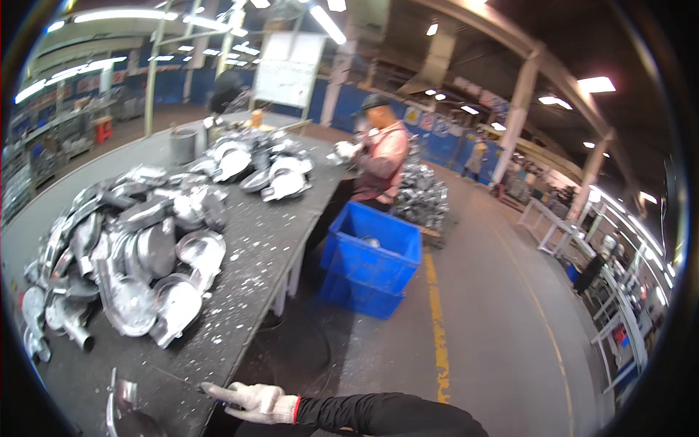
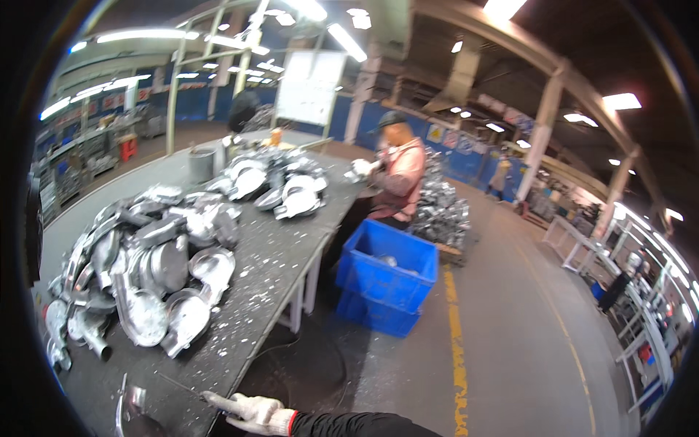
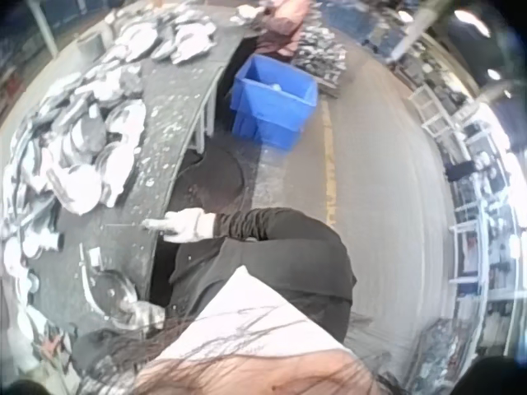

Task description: The person files metal casing components one at a time, using a handheld pneumatic file to deburr the inner contours and outer edges of each piece.

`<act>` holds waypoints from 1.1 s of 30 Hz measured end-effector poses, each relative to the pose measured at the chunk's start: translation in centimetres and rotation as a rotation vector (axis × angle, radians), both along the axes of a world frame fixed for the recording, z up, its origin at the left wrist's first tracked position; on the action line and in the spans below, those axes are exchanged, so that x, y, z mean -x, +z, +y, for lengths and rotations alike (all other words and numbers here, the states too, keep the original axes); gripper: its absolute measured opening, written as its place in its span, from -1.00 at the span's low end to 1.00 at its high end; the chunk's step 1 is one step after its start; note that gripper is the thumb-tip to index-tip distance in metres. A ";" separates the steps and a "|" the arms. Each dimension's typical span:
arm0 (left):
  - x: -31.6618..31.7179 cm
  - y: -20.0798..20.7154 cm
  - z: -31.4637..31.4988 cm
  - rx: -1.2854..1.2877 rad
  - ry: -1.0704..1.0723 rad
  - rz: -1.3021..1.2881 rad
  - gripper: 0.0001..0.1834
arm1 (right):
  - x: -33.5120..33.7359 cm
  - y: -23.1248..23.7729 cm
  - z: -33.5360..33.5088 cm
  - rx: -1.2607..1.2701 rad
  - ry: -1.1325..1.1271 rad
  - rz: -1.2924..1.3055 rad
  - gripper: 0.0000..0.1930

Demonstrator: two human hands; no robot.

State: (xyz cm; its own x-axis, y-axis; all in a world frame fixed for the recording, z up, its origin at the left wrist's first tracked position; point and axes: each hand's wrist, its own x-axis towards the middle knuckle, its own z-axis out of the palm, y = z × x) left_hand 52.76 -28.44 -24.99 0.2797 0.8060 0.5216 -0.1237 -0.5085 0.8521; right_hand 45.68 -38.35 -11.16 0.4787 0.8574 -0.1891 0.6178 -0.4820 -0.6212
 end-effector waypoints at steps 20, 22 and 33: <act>27.9 9.4 12.2 0.465 0.276 0.051 -0.49 | -2.5 -3.4 0.1 -0.289 0.058 -0.080 -0.22; 29.9 10.7 11.5 0.543 0.195 0.153 -0.46 | -2.2 -3.9 0.4 -0.439 0.057 0.024 -0.15; 32.9 14.0 11.7 0.718 0.023 0.289 -0.38 | -2.4 0.7 -5.3 -0.001 0.159 0.426 -0.13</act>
State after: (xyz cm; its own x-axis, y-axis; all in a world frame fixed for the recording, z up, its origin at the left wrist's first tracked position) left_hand 19.84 -16.71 -11.02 0.3045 0.9263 -0.2220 0.1574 0.1809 0.9708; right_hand 48.05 -43.68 -10.48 0.2207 0.9141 -0.3400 0.3732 -0.4012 -0.8365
